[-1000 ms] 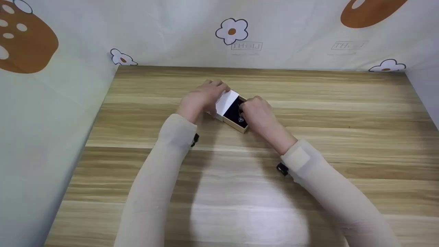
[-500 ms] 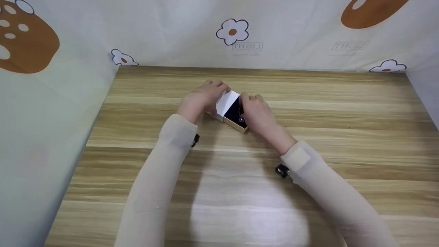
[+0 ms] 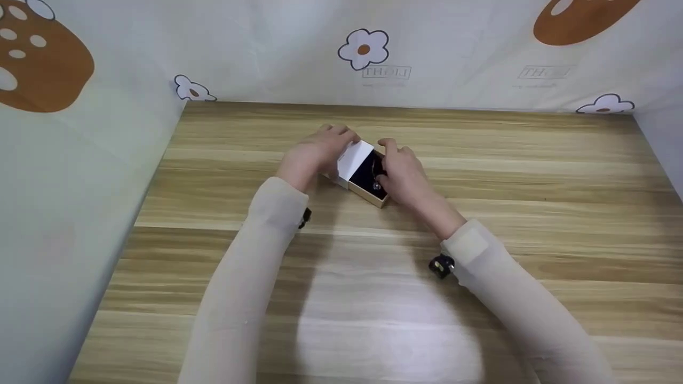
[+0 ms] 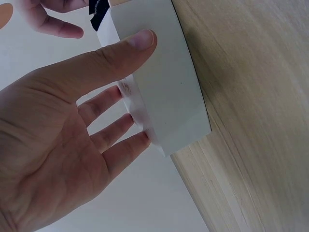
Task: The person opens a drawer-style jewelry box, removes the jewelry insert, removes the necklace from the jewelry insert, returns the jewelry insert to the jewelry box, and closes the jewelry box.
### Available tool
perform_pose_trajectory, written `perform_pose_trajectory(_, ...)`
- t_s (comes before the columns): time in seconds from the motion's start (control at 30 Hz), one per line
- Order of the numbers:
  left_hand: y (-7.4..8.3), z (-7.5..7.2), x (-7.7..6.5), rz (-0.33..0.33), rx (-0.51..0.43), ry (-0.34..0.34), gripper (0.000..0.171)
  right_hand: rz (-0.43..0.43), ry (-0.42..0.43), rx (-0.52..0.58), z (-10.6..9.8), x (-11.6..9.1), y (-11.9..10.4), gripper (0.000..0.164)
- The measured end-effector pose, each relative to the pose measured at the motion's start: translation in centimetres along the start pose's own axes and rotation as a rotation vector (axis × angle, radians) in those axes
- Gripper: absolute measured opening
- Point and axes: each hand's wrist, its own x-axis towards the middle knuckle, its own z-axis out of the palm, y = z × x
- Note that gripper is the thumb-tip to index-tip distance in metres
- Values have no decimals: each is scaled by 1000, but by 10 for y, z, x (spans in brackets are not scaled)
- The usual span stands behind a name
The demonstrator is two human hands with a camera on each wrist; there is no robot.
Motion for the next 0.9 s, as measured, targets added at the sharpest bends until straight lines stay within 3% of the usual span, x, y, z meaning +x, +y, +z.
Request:
perform_pose_trajectory(0.4, 0, -1, 0, -6, 25, -12, 85, 22, -38, 110, -3, 2, 4, 60)
perform_pose_trajectory(0.6, -1, 0, 1, 1, 21, -7, 85, 35, -22, 176, -3, 2, 4, 49)
perform_pose_trajectory(0.9, 0, 0, 1, 12, 16, -3, 88, 51, 0, 285, -5, 1, 8, 46)
